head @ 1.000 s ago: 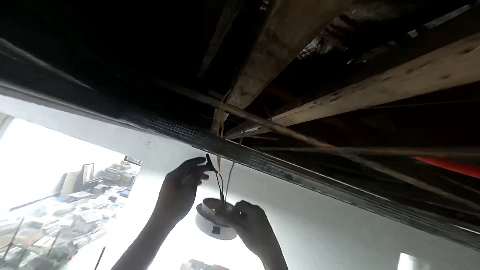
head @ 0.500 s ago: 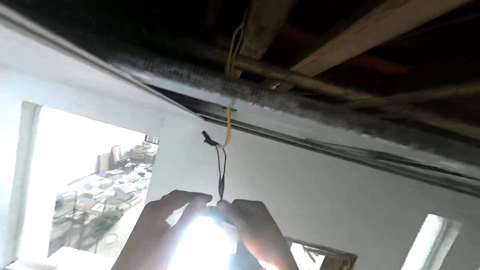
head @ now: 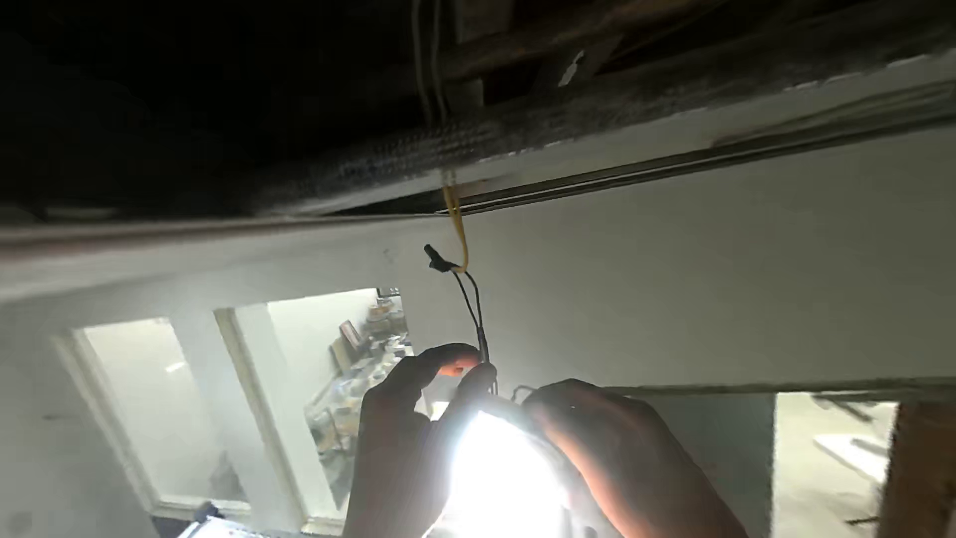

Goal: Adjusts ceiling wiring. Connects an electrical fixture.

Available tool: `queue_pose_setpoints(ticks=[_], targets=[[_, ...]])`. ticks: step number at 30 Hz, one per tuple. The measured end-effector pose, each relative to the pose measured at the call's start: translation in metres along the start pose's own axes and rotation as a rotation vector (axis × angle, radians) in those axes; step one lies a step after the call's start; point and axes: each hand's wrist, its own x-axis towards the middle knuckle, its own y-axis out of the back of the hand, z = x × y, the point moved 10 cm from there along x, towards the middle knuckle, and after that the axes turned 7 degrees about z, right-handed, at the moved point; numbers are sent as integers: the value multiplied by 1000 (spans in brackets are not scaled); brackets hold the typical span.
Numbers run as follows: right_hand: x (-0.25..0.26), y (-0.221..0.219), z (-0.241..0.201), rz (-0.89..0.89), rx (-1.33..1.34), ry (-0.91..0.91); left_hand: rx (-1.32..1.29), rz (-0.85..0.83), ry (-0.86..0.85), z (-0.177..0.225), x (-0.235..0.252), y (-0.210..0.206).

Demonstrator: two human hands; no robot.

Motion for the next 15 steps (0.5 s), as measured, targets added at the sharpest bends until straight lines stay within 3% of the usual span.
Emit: queue_pose_setpoints(ticks=[5, 8, 12, 15], targets=[[-7, -3, -14, 44, -37, 97, -16, 214, -301, 51, 29, 40], [-11, 1, -24, 81, -129, 128, -29, 193, -358, 79, 51, 37], [-13, 7, -35, 136, -204, 136, -51, 135, -328, 91, 76, 14], [-8, 15, -39, 201, -279, 99, -55, 64, -157, 70, 95, -10]])
